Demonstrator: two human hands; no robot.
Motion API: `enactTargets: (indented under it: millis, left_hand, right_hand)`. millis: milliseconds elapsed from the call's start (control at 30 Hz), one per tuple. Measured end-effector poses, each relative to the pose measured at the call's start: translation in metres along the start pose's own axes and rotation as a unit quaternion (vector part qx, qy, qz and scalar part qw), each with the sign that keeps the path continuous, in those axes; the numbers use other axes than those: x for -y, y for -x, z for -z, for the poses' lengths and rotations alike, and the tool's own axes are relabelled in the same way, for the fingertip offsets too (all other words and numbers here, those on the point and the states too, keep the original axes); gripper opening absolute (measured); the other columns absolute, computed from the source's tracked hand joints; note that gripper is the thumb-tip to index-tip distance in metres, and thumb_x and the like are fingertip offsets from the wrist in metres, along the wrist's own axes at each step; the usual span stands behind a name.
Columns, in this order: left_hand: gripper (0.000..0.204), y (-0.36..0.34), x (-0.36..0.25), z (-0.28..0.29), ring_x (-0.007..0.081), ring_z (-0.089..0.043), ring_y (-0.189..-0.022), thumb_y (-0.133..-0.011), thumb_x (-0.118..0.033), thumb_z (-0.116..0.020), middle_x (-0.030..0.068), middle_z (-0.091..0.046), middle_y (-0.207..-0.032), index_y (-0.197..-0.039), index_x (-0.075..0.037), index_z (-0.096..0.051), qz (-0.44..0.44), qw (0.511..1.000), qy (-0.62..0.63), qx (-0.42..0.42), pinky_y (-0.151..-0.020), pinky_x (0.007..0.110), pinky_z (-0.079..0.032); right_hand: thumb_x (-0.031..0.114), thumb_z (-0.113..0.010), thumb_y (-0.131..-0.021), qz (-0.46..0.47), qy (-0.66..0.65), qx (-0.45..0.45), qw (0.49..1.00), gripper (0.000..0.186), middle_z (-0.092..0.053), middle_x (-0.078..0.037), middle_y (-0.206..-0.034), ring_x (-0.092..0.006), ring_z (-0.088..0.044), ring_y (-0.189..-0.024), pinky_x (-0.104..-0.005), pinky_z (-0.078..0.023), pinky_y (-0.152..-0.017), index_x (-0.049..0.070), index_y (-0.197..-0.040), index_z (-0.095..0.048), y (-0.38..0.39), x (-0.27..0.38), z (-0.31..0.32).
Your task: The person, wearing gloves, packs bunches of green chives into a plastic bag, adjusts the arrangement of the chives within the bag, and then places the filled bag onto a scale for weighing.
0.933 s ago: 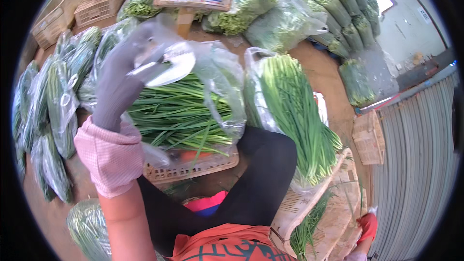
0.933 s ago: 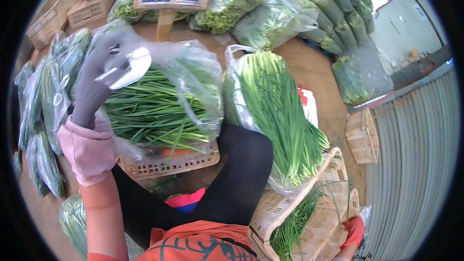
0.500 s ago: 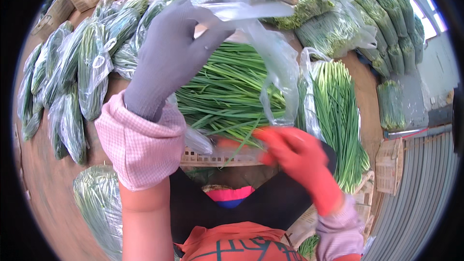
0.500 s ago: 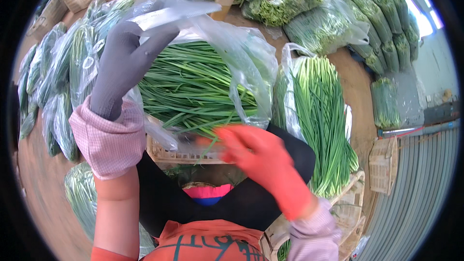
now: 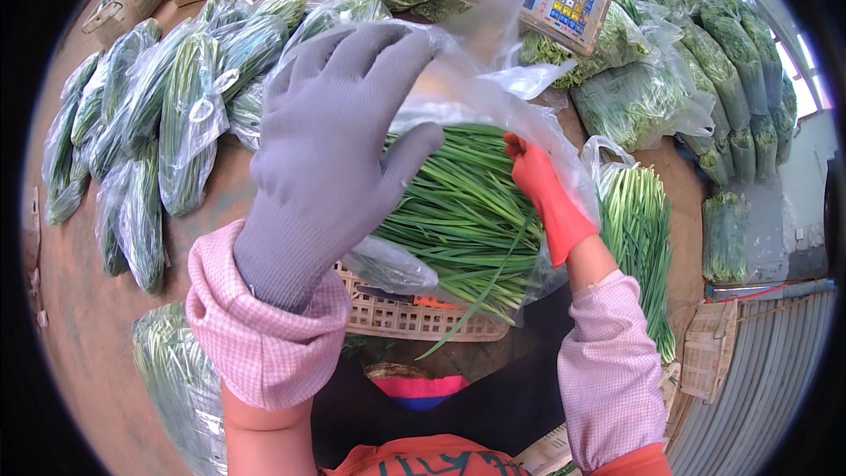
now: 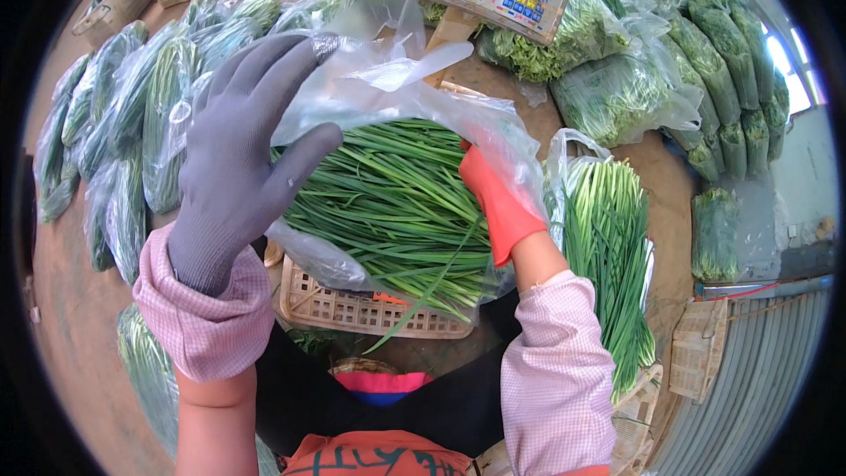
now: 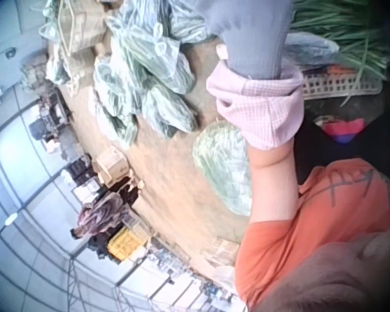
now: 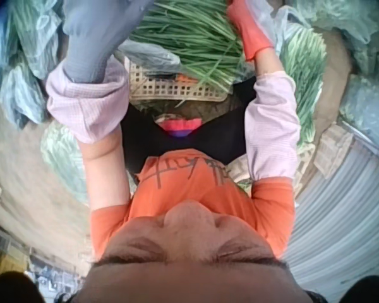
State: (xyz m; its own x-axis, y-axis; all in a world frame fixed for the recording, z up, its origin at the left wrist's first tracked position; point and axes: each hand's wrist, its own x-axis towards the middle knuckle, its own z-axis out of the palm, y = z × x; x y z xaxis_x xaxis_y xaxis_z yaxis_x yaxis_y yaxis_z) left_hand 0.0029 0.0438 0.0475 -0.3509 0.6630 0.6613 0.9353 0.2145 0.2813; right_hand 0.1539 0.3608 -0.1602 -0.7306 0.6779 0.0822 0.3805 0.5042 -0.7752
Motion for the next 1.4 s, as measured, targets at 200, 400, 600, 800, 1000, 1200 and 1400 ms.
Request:
enactTargets:
  millis: [200, 400, 600, 800, 1000, 1200, 1400]
  left_hand:
    - [0.054, -0.004, -0.011, -0.012, 0.0349, -0.047, -0.117, -0.075, -0.021, -0.07, 0.0135, -0.053, -0.126, -0.125, -0.011, -0.054, 0.006, 1.0, 0.021, 0.023, -0.099, 0.044, -0.037]
    - [0.057, -0.002, -0.002, -0.006, 0.0343, -0.048, -0.116, -0.075, -0.02, -0.071, 0.0137, -0.053, -0.125, -0.128, -0.011, -0.053, 0.002, 1.0, -0.011, 0.002, -0.099, 0.044, -0.037]
    - [0.058, -0.002, 0.0, -0.009, 0.0344, -0.049, -0.115, -0.075, -0.019, -0.071, 0.0134, -0.053, -0.125, -0.129, -0.012, -0.052, 0.007, 1.0, -0.008, -0.005, -0.099, 0.044, -0.038]
    - [0.06, 0.0, 0.0, -0.007, 0.035, -0.049, -0.116, -0.075, -0.02, -0.071, 0.0137, -0.053, -0.125, -0.131, -0.013, -0.051, 0.015, 1.0, -0.006, 0.002, -0.099, 0.044, -0.038]
    - [0.06, 0.0, -0.001, -0.007, 0.0353, -0.048, -0.116, -0.076, -0.021, -0.07, 0.0132, -0.053, -0.125, -0.132, -0.015, -0.05, 0.014, 1.0, 0.0, 0.009, -0.099, 0.044, -0.038]
    - [0.059, 0.001, 0.001, -0.006, 0.035, -0.048, -0.116, -0.076, -0.022, -0.07, 0.0129, -0.053, -0.125, -0.131, -0.015, -0.05, 0.012, 1.0, -0.011, 0.009, -0.098, 0.045, -0.038]
    - [0.059, 0.003, 0.0, -0.009, 0.0344, -0.048, -0.115, -0.076, -0.023, -0.071, 0.0123, -0.054, -0.124, -0.131, -0.016, -0.05, 0.013, 1.0, -0.016, -0.001, -0.098, 0.044, -0.039]
  right_hand:
    - [0.012, -0.059, -0.084, 0.036, 0.207, -0.003, 0.978, 0.023, -0.064, -0.011, -0.074, -0.0161, -0.06, -0.069, -0.0311, -0.047, -0.067, -0.006, -0.097, -0.06, 0.037, 0.039, 0.022]
    - [0.01, -0.065, -0.079, 0.124, 0.172, 0.18, 0.96, 0.022, -0.065, -0.017, -0.081, -0.0302, -0.064, -0.072, -0.0377, -0.048, -0.065, 0.002, -0.099, -0.065, 0.092, 0.108, 0.014]
    - [0.009, -0.063, -0.078, -0.023, 0.179, 0.274, 0.945, 0.026, -0.065, -0.017, -0.09, -0.0354, -0.063, -0.08, -0.0382, -0.05, -0.071, 0.009, -0.104, -0.067, 0.101, 0.119, 0.018]
    - [0.005, -0.057, -0.083, -0.074, 0.212, 0.21, 0.952, 0.025, -0.066, -0.016, -0.102, -0.0325, -0.063, -0.097, -0.0349, -0.049, -0.086, 0.008, -0.106, -0.067, 0.087, 0.16, 0.024]
    - [-0.003, -0.061, -0.077, -0.089, 0.205, 0.107, 0.969, 0.049, -0.059, -0.025, -0.114, -0.0375, -0.056, -0.109, -0.0356, -0.045, -0.093, -0.002, -0.125, -0.051, 0.057, 0.1, 0.005]
    - [0.009, -0.067, -0.078, 0.151, 0.321, -0.034, 0.934, 0.034, -0.063, -0.017, -0.087, -0.0337, -0.061, -0.083, -0.0395, -0.048, -0.072, -0.002, -0.109, -0.059, 0.076, 0.065, 0.002]
    - [0.02, -0.066, -0.084, 0.1, 0.085, 0.144, 0.981, 0.028, -0.061, -0.013, -0.074, -0.0266, -0.06, -0.068, -0.0383, -0.046, -0.061, 0.001, -0.104, -0.061, 0.128, 0.135, 0.019]
